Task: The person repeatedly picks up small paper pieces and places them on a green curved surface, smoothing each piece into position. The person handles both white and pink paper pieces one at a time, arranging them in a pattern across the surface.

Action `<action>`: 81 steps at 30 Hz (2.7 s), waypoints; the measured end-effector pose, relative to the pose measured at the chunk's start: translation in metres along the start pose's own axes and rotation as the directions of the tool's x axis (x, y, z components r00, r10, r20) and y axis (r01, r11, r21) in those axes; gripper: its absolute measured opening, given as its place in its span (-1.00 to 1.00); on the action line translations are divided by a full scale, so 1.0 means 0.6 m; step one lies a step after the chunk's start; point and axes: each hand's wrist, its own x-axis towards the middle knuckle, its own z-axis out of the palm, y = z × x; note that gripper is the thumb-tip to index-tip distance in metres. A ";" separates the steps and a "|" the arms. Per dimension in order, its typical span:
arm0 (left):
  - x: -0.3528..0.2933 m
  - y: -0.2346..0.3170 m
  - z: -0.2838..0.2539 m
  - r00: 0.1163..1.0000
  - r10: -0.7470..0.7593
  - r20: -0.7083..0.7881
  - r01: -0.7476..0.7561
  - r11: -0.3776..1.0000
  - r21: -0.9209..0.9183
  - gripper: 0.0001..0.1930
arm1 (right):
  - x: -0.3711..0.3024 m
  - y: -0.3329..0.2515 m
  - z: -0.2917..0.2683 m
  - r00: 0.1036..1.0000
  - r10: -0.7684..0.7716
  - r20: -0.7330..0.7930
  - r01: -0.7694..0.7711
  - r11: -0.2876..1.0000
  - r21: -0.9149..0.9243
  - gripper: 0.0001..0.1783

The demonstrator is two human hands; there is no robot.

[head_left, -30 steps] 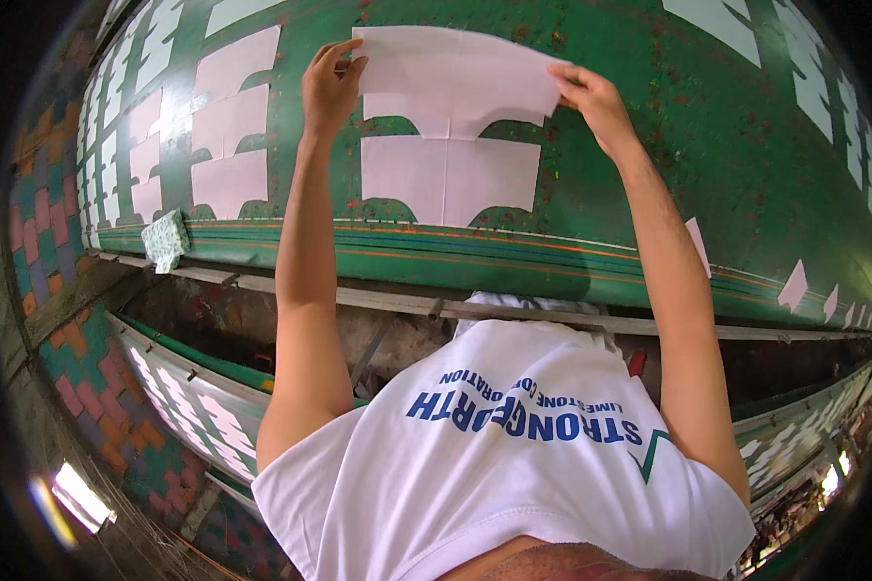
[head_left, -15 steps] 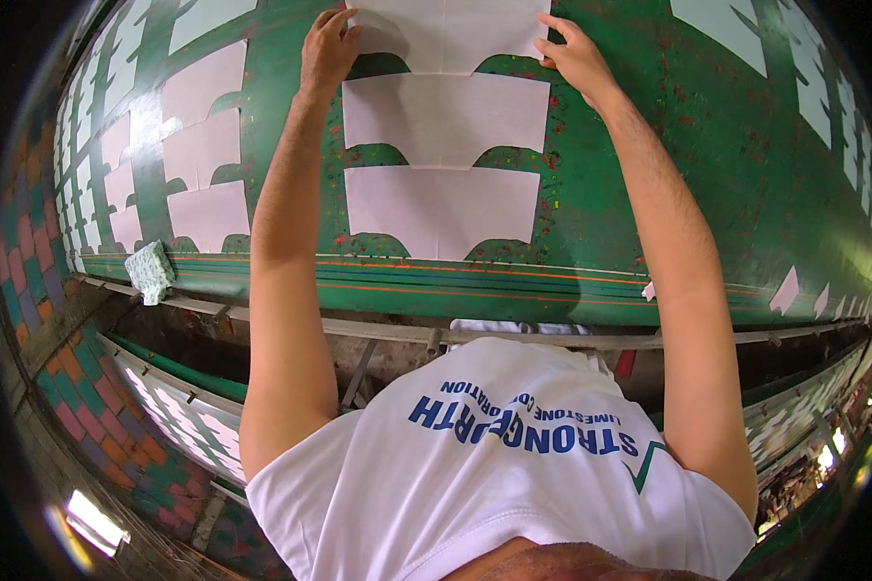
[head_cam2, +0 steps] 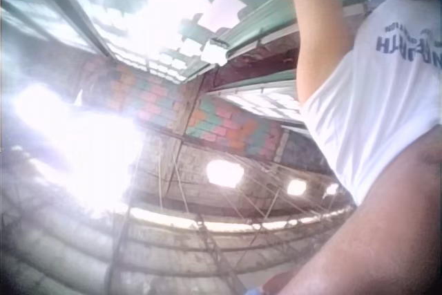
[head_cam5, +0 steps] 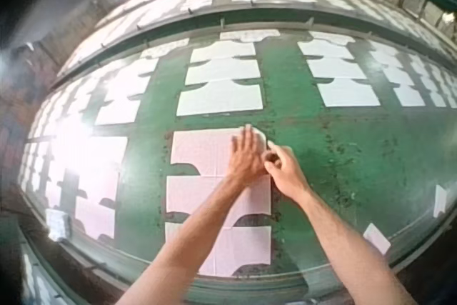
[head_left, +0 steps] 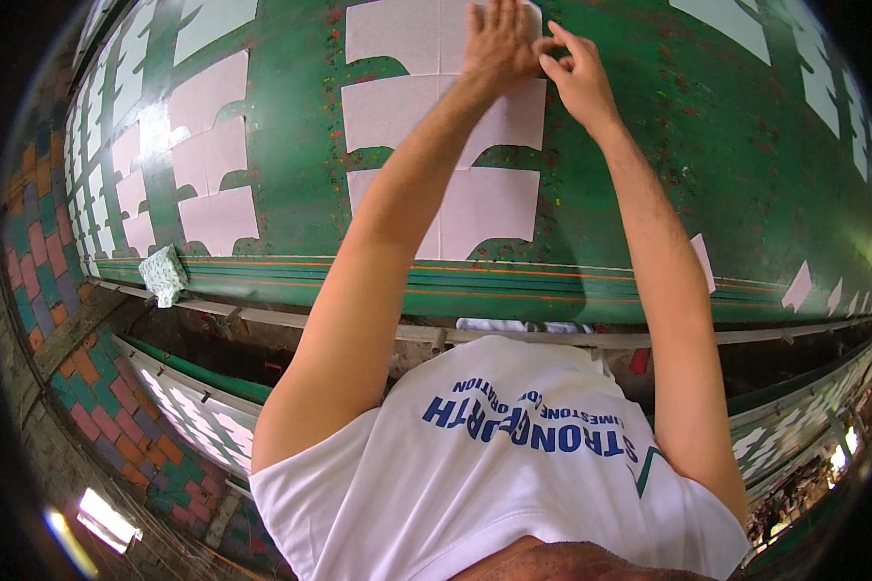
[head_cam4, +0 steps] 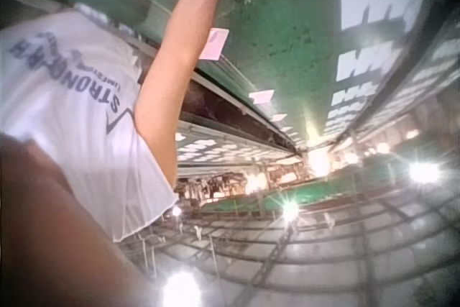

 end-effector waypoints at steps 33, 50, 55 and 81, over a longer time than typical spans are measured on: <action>-0.325 0.679 -0.052 0.952 -0.177 0.248 0.266 0.879 -0.395 -0.54 | -0.587 0.220 -0.489 0.981 0.196 0.000 -0.187 0.935 -0.300 -0.51; -0.258 0.906 -0.140 0.910 -0.152 0.386 0.415 0.308 -0.856 -0.76 | -0.571 0.309 -0.595 0.812 0.305 0.497 -0.582 0.484 0.653 -0.61; -0.216 1.004 -0.139 0.902 -0.125 0.413 0.419 0.026 -0.908 -0.72 | -0.614 0.346 -0.742 0.849 0.263 0.457 -0.485 0.048 0.873 -0.49; -0.216 1.046 -0.025 0.843 0.059 0.534 0.432 0.517 -0.739 -0.54 | -0.613 0.477 -0.918 0.899 0.272 -0.342 -0.380 0.873 -0.304 -0.74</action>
